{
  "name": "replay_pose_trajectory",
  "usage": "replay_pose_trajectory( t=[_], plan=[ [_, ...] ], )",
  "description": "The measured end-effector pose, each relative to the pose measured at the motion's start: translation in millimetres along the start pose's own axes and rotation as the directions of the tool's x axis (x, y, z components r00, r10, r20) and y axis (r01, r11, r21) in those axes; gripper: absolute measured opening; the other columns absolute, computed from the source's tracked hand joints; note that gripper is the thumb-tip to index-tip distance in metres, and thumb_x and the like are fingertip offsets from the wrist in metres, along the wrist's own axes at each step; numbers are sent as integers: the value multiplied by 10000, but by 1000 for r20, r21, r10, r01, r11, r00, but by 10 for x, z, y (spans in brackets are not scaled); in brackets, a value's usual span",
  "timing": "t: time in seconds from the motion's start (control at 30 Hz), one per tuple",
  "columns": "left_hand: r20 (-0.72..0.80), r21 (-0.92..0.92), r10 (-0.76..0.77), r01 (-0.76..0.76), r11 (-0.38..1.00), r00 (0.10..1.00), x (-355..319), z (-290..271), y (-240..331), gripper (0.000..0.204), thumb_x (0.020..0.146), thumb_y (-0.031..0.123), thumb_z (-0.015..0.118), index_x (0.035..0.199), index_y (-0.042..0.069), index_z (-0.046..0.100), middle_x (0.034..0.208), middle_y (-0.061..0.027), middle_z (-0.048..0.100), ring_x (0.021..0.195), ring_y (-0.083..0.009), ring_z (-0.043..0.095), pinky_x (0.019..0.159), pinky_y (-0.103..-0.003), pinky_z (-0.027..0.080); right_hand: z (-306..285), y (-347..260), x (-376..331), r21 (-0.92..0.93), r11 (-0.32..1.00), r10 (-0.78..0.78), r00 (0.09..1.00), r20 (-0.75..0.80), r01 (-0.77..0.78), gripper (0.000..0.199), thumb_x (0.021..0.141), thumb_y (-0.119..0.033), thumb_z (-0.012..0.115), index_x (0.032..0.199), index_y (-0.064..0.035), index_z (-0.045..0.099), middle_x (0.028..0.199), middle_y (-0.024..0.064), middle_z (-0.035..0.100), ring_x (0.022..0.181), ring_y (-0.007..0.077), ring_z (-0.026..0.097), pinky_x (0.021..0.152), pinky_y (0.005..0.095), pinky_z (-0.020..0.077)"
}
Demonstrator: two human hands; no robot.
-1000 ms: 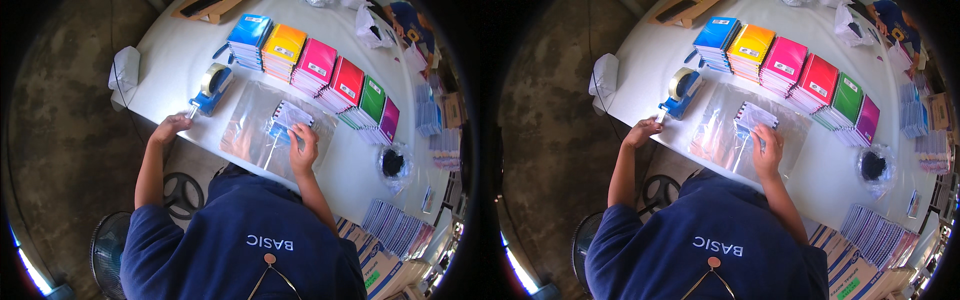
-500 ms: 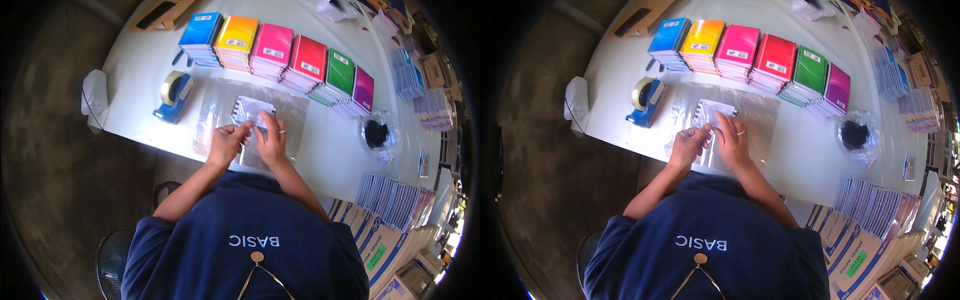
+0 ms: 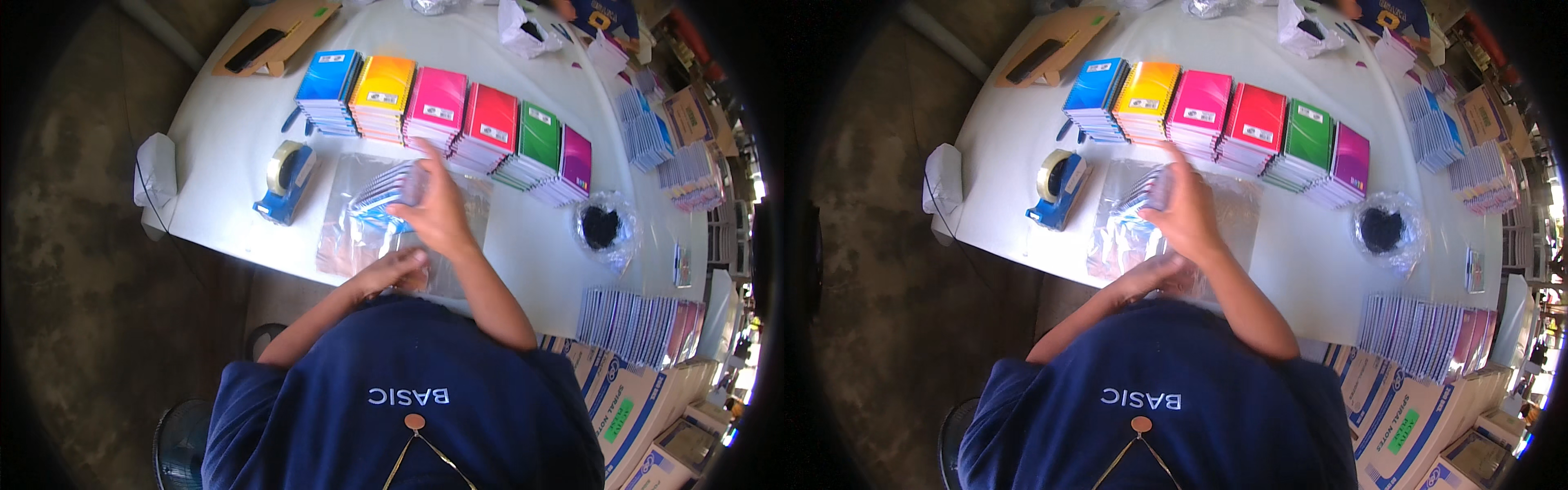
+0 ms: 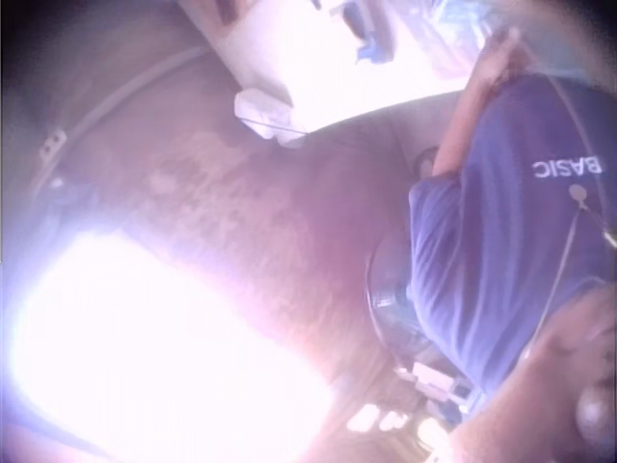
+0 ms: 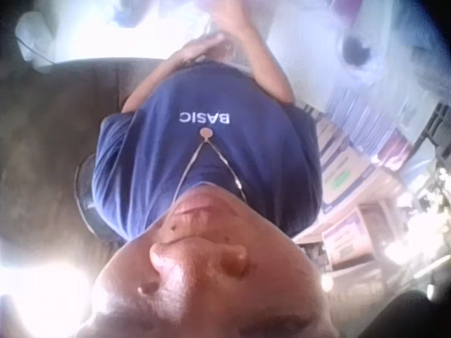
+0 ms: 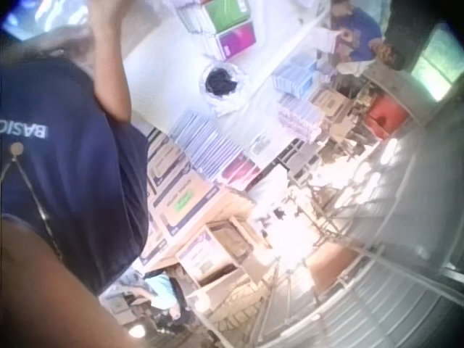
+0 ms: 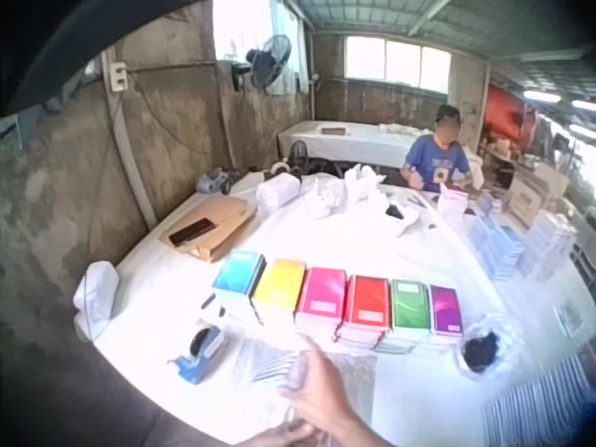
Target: The person stacks a set of small notebooks by picking them from colored piles and then seals the stack inside a clear plastic sleeve using adhesive tape.
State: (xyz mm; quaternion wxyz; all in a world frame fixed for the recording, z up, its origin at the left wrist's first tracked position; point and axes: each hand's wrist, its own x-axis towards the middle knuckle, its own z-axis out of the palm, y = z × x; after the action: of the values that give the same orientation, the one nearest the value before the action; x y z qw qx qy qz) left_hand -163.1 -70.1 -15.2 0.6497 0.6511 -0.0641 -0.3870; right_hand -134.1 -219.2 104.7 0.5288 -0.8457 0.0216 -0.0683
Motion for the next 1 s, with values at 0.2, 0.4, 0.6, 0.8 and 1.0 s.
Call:
replay_pose_trajectory(
  t=[0.2,0.4,0.6,0.8,1.0],
  plan=[
    [-215,164,534,-508,845,818,144,-439,735,703,707,265,765,1269,-5,441,1242,-112,465,1143,-204,469,970,-343,377,-125,961,-270,223,974,-45,998,49,33,943,640,-154,830,1404,-55,286,1348,124,391,1235,226,412,1038,339,315],
    [173,652,637,-572,498,752,164,-604,1143,410,903,289,537,1263,93,540,1287,-128,484,1197,-267,446,1003,-377,332,97,750,-159,248,945,-242,966,88,213,432,910,-160,547,1316,-42,462,1447,107,339,1366,272,250,1093,369,216],
    [-131,629,751,-532,567,647,19,-811,1376,651,945,555,220,1373,86,362,1409,-169,370,1308,-309,347,1070,-418,254,173,598,-239,458,858,-170,970,-171,231,935,838,-536,535,1457,-56,25,1519,173,74,1404,298,97,1117,402,77],
    [-148,413,582,-485,771,799,-8,-662,535,819,891,564,336,1460,38,72,1483,-210,197,1377,-318,196,1110,-421,146,519,867,-373,15,966,-249,943,-222,258,959,703,-396,767,1388,0,225,1359,228,326,1259,307,359,1024,416,303],
    [-312,476,609,-435,764,729,-64,-236,382,425,932,181,500,1323,24,448,1490,-206,187,1388,-341,164,1114,-380,153,734,647,-136,297,943,24,861,-509,149,339,808,-102,633,1122,-9,544,1021,111,570,960,220,562,870,324,425]
  ],
)
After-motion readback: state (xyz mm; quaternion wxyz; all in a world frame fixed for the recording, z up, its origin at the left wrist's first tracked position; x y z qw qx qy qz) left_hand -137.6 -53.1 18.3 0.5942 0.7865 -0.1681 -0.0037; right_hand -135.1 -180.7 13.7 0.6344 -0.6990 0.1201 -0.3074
